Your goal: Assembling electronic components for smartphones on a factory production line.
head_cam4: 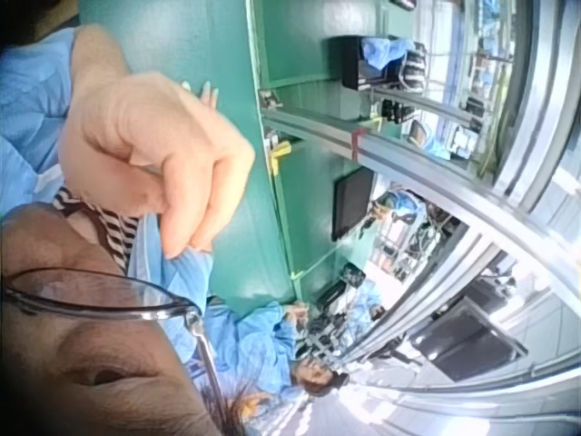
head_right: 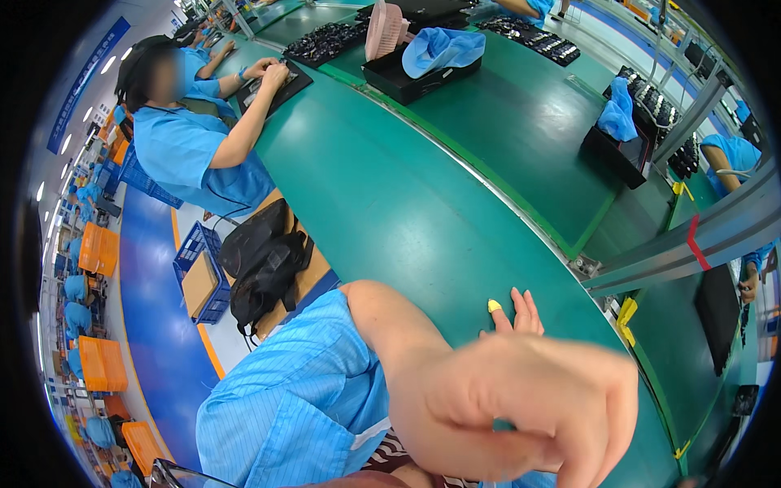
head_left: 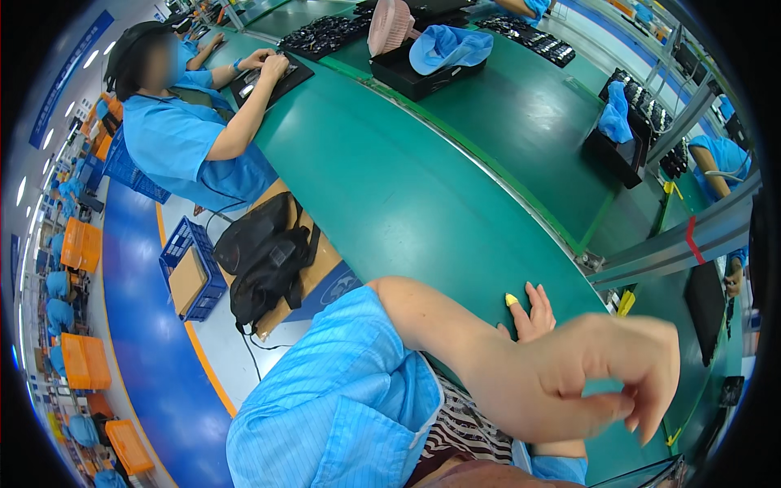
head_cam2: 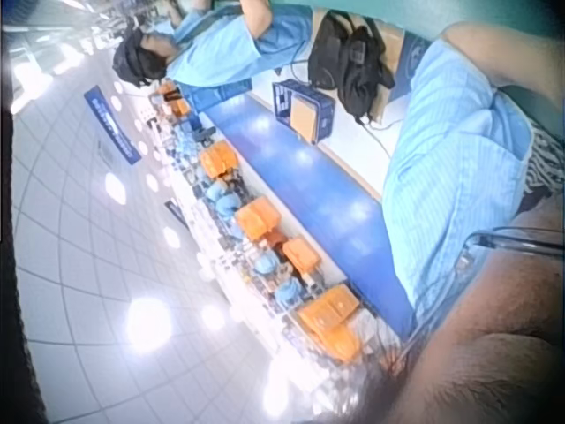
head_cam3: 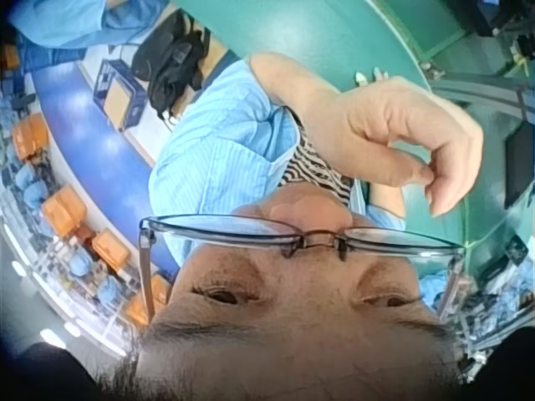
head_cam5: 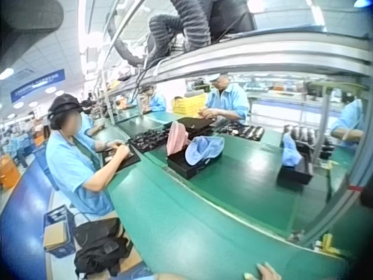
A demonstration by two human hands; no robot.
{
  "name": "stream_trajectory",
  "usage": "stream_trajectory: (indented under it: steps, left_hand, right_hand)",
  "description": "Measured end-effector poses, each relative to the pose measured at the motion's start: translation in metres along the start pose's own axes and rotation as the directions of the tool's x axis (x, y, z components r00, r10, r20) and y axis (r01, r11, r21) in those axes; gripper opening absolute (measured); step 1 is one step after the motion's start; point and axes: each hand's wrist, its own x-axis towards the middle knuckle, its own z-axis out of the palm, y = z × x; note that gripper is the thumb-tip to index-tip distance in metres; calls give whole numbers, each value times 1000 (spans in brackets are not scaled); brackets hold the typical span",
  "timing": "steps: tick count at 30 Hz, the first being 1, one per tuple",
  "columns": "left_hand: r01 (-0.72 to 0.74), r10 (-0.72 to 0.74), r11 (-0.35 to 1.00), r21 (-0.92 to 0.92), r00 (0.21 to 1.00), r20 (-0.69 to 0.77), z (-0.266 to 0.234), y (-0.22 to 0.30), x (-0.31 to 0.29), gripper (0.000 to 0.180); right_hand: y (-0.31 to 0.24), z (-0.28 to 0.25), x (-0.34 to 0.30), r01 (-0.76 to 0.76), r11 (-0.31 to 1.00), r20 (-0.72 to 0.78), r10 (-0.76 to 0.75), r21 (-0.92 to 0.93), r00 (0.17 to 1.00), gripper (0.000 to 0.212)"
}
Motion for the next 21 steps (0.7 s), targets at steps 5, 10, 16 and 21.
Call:
stream_trajectory:
  steps: [5,10,16,21]
  left_hand:
    - [-52,90,991,-119,937,339,1,-7,1,24]
    - [-27,63,991,-129,957,283,6,-5,0,16]
    - [-61,105,984,-167,957,272,8,-6,-1,20]
    - [-165,172,985,-49,932,319,10,-10,-3,27]
  right_hand:
    - [-7,-4,2,-5,998,-32,7,65,999,45]
    - [-2,-1,2,27,997,-24,-25,70,999,43]
    - [0,0,2,34,998,-14,-33,45,999,43]
    - [2,0,3,59,998,-16,-58,35,998,43]
